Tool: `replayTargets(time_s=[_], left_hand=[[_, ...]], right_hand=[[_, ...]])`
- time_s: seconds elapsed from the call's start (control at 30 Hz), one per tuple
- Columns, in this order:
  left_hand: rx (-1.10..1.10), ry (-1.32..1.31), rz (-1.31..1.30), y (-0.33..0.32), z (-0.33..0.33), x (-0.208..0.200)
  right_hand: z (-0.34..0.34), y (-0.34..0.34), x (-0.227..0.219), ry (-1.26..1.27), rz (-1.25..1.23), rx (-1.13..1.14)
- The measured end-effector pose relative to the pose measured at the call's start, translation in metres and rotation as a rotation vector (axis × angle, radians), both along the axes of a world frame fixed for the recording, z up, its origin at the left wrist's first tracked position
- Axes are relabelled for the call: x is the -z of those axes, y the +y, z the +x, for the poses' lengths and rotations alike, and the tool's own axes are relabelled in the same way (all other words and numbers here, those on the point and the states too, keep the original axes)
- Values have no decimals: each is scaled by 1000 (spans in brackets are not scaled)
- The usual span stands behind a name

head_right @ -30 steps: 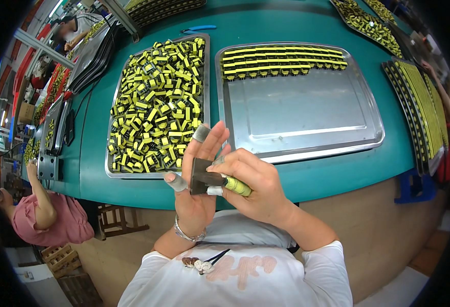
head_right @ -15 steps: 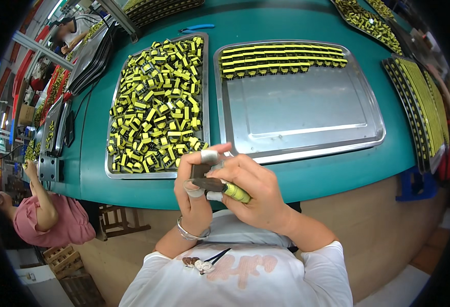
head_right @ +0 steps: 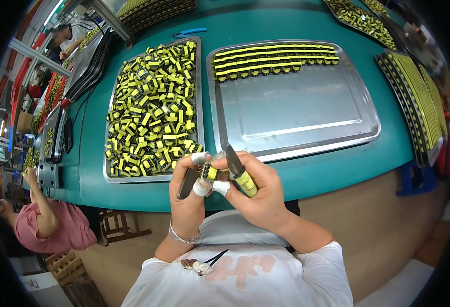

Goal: The person picks up electronic components from a tray, trims their pins with pliers against a metal plate, and arranges the finished components in rows onto another tray.

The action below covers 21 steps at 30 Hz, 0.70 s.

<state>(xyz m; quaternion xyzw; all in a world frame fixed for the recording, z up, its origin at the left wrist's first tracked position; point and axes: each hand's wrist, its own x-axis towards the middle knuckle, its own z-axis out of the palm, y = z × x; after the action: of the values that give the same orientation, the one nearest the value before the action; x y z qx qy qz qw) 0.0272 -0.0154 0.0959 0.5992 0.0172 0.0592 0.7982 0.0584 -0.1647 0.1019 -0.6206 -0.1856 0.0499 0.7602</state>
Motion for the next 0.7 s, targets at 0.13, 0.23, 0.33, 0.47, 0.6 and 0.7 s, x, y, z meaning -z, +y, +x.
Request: replayTargets(time_s=[0.13,0.23,0.33,0.47,0.6,0.7], left_hand=[[88,57,-191,2,0,-2],[162,95,-340,2,2,-5],[245,96,-398,12,2,2],[247,136,-420,14,0,2],[215,157,-463,14,-2,7],[204,171,-470,13,-1,6]], right_hand=[[4,-3,0,-196,-160,20],[17,-11,-5,-389,-299,39],[25,-20,-14,-431,-387,3],[33,-31,-18,-543,-656,-21],[40,-38,-21,-563,-773,-88],[42,-39,-21,-566,-779,-110]])
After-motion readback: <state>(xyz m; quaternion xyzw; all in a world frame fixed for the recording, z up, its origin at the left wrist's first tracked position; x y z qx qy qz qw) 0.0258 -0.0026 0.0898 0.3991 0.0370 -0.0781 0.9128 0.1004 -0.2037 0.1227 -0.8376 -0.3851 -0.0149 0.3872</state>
